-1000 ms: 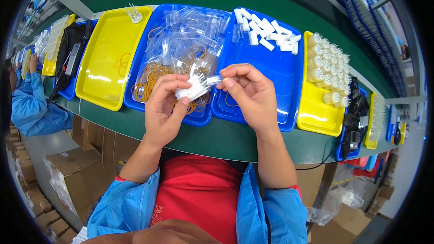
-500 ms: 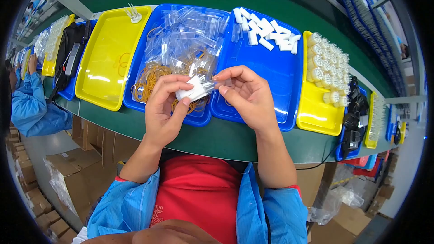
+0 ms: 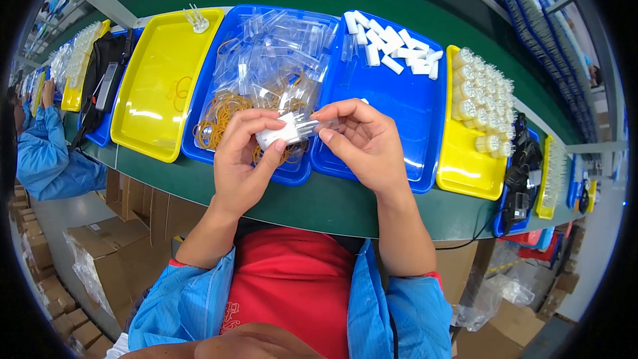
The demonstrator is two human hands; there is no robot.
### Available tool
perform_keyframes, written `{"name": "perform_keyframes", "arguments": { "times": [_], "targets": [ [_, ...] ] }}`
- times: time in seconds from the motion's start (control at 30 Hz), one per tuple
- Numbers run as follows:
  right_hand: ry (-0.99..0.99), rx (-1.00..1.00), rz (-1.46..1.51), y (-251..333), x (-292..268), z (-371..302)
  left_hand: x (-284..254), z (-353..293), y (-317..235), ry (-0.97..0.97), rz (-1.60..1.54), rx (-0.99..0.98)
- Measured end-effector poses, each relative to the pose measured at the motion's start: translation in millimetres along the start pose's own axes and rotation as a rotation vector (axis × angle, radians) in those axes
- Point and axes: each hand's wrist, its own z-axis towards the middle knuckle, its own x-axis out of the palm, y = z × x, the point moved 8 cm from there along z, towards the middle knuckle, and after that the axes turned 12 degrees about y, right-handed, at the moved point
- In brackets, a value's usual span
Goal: The person assembles connector components by picking up plastic sleeves from a tray and fitting them onto the pins of a connector base by hand.
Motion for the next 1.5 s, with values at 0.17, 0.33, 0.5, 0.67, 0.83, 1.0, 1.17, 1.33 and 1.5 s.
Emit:
{"name": "perform_keyframes", "arguments": {
  "times": [0.17,0.33,0.5,0.67,0.83,1.0,1.17,1.33,1.5],
  "targets": [
    [-0.042,0.008,-0.057,-1.5,0.2,-0.9,4.3,0.7,-1.1,0.085,0.025,0.025],
    [-0.024,-0.022,-0.04,-1.5,0.3,-0.6,3.7,1.1,-1.6,0.08,0.022,0.019],
    [-0.037,-0.009,-0.012,-2.5,1.3,-1.2,2.9,1.7,-2.0,0.068,0.031,0.026],
    [-0.046,0.011,0.003,-2.4,5.0,-0.5,1.0,1.3,1.1,0.054,0.041,0.016],
    [-0.068,-0.001,-0.082,-1.0,6.8,-1.7,-0.2,0.9,1.6,0.042,0.073,0.041],
    [-0.064,-0.009,-0.115,-0.2,7.4,-2.0,0.1,0.1,-0.4,0.043,0.12,0.041],
    [-0.066,0.031,-0.118,-0.1,6.3,-2.2,-0.5,0.3,-5.7,0.048,0.176,0.069],
    [-0.047,0.015,-0.092,1.3,7.3,-2.2,-2.4,2.3,-9.8,-0.029,0.17,0.092],
    [-0.044,0.008,-0.07,-1.1,6.7,-3.5,-3.0,1.9,-11.9,-0.018,0.184,0.114]
  ]
}}
